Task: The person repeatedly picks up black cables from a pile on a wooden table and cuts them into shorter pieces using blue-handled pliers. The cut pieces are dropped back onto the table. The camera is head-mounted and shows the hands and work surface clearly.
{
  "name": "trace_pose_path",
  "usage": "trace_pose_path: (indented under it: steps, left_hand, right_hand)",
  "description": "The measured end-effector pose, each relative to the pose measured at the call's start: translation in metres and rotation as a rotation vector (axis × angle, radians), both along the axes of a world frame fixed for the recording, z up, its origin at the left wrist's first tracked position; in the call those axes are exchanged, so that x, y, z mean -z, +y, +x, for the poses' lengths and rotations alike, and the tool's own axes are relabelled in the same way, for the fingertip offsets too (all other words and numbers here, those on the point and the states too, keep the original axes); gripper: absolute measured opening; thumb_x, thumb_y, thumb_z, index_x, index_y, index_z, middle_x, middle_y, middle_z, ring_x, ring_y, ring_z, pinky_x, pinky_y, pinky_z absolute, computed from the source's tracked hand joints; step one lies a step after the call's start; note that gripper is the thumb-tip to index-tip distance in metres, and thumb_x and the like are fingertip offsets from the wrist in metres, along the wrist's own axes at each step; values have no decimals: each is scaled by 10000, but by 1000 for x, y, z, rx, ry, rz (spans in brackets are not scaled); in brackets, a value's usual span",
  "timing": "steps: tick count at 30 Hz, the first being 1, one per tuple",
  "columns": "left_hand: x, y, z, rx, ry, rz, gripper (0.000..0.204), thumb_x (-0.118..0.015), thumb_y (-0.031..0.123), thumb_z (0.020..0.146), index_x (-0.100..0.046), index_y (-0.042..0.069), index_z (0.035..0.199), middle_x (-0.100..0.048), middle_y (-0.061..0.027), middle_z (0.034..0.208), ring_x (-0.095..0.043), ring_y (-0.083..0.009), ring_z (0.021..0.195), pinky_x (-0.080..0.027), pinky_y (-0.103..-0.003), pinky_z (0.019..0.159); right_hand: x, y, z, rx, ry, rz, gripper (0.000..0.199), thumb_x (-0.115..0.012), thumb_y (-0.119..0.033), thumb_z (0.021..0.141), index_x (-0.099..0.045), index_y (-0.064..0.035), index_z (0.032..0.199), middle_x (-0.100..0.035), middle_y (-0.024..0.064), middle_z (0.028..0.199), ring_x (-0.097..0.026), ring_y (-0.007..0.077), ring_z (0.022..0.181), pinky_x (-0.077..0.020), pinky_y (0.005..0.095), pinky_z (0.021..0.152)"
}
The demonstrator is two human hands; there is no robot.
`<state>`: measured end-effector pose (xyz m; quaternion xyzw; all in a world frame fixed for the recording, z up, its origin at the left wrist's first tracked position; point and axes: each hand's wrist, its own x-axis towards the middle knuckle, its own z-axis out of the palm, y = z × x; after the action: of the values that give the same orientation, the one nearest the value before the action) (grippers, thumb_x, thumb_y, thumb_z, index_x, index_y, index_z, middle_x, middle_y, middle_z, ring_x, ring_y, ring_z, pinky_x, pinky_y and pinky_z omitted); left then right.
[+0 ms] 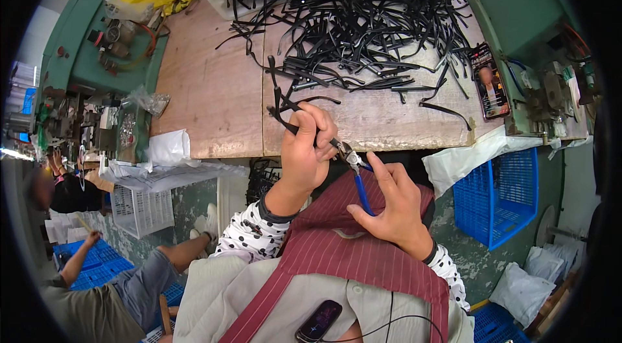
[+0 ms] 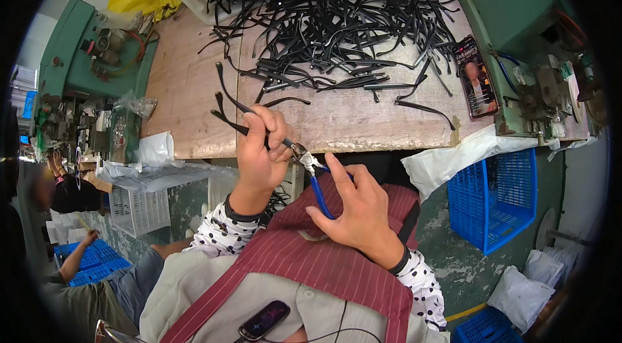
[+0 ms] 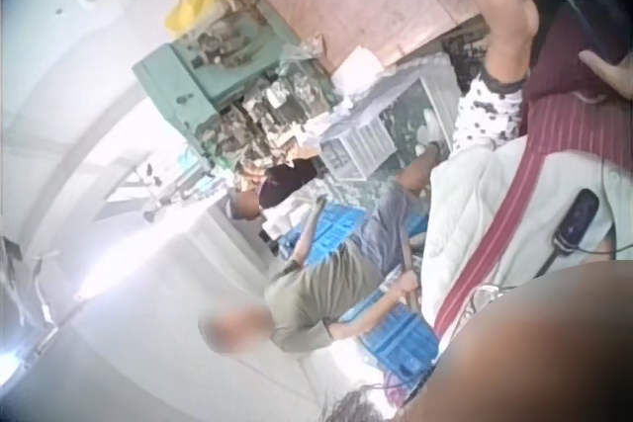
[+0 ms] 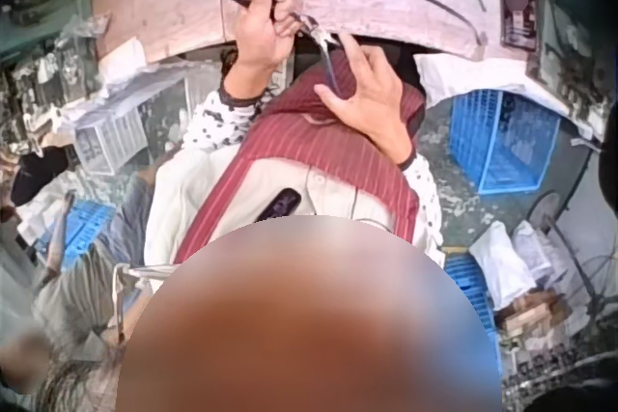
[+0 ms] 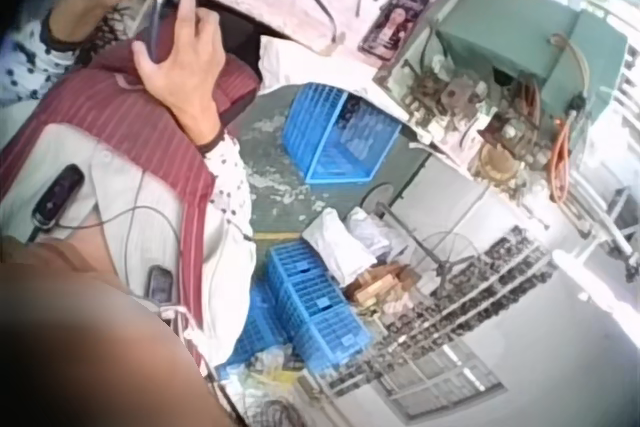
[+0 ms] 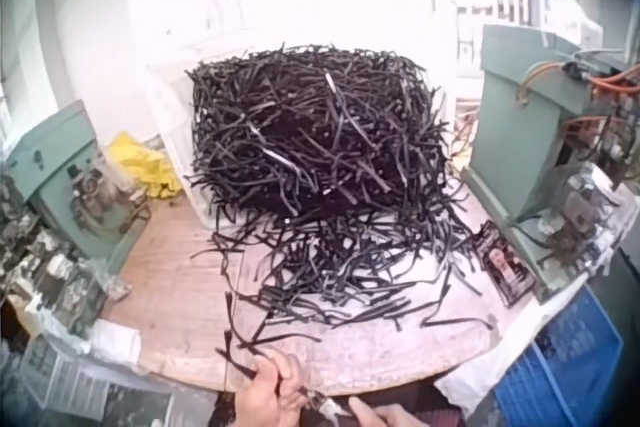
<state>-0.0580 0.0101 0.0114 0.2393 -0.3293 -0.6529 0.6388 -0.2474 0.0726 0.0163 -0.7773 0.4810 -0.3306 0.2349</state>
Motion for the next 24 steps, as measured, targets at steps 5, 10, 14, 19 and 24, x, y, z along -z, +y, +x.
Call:
trace_pose_path:
  steps: [5,10,14,19,24]
  left_hand:
    - [4,7,-5,-145,-93,-143,349,-447,419,1064,-473,87,958,-434,-9,716,-315,-53,552,-267,-202,469]
    - [4,12,-18,-350,-225,-233,373,-479,438,1047,-454,78,952,-436,-12,730,-349,-59,586,-285,-201,485]
    - [-7,14,-18,-344,-219,63,344,-469,392,1074,-455,98,896,-417,10,708,-339,-54,574,-280,-208,475]
    - [-11,-3,15,112,-160,317,346,-457,405,1078,-474,136,862,-408,41,681,-273,-23,524,-244,-186,442]
    - [-8,-13,28,387,-116,313,358,-454,429,1073,-478,140,863,-392,53,667,-259,-15,526,-217,-182,413]
  right_hand:
    - [0,1,2,-19,-12,31,918,-864,-321,628,-518,-73,1441,-574,140,978,-613,281,818,-531,377,691]
    - [1,2,5,-60,-52,101,936,-865,-313,647,-485,-64,1465,-568,143,979,-609,289,816,-539,383,707]
    - [4,3,7,-62,-46,122,923,-867,-282,658,-482,-60,1466,-569,144,980,-612,291,822,-543,381,712]
    - [10,5,1,-46,38,40,892,-871,-220,637,-521,-70,1443,-567,132,954,-592,271,789,-517,366,674]
    - [-4,3,-2,-27,168,-102,811,-842,-209,660,-557,-113,1413,-574,129,999,-596,272,828,-515,368,648]
